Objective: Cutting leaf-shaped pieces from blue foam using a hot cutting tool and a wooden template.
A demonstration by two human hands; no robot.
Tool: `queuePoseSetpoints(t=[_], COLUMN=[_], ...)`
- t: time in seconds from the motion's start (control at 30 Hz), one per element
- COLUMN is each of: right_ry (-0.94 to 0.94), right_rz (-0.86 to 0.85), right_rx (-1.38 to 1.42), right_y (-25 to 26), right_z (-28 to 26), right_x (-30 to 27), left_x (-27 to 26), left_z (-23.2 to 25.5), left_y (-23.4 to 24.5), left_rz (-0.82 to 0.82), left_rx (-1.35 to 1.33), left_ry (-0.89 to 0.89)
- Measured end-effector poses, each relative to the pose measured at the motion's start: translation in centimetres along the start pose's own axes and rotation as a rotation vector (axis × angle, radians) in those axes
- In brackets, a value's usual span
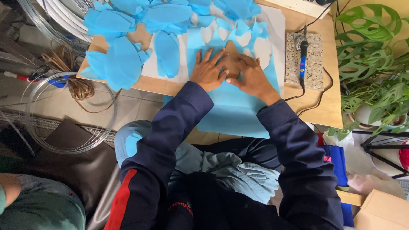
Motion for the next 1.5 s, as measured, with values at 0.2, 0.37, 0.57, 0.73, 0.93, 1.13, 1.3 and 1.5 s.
queuePoseSetpoints(t=[0.2, 0.37, 0.57, 0.73, 0.93, 1.13, 1.3, 1.5], right_ry=[-0.026, 0.015, 0.021, -0.019, -0.006, -0.003, -0.024, -0.037], right_rz=[0.063, 0.235, 0.245, 0.09, 0.037, -0.017, -0.017, -0.024], right_rx=[0.054, 0.008, 0.022, 0.118, -0.025, -0.006, -0.002, -0.03], right_y=[3.0, 10.5, 11.7, 6.0, 1.1, -0.1, -0.4, -0.8], right_z=[2.1, -0.7, -0.7, -0.7, -0.5, -0.4, -0.4, -0.3], right_x=[-0.6, -2.3, -4.0, -3.7, -2.6, -2.3, -2.1, -2.3], left_x=[-0.1, 0.0, -0.1, 0.0, 0.0, -0.1, 0.0, 0.0], left_z=[-0.5, -0.7, -0.6, -0.6, -0.8, -0.8, -0.7, -0.9], left_y=[-1.3, -1.3, -1.0, -1.4, -1.7, -1.7, -1.3, -1.6], left_rz=[-0.043, -0.03, -0.026, -0.185, -0.234, -0.225, -0.213, -0.223], left_rx=[-0.021, -0.005, -0.01, -0.055, -0.069, -0.056, -0.036, -0.043], left_ry=[0.008, 0.092, 0.085, 0.064, 0.094, 0.091, 0.084, 0.083])
Point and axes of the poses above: each hand's wrist, its own x-axis towards the middle knuckle, its own y-axis out of the back of the hand, z = x × y, the point moved 10 cm from there along x, towards the middle knuckle
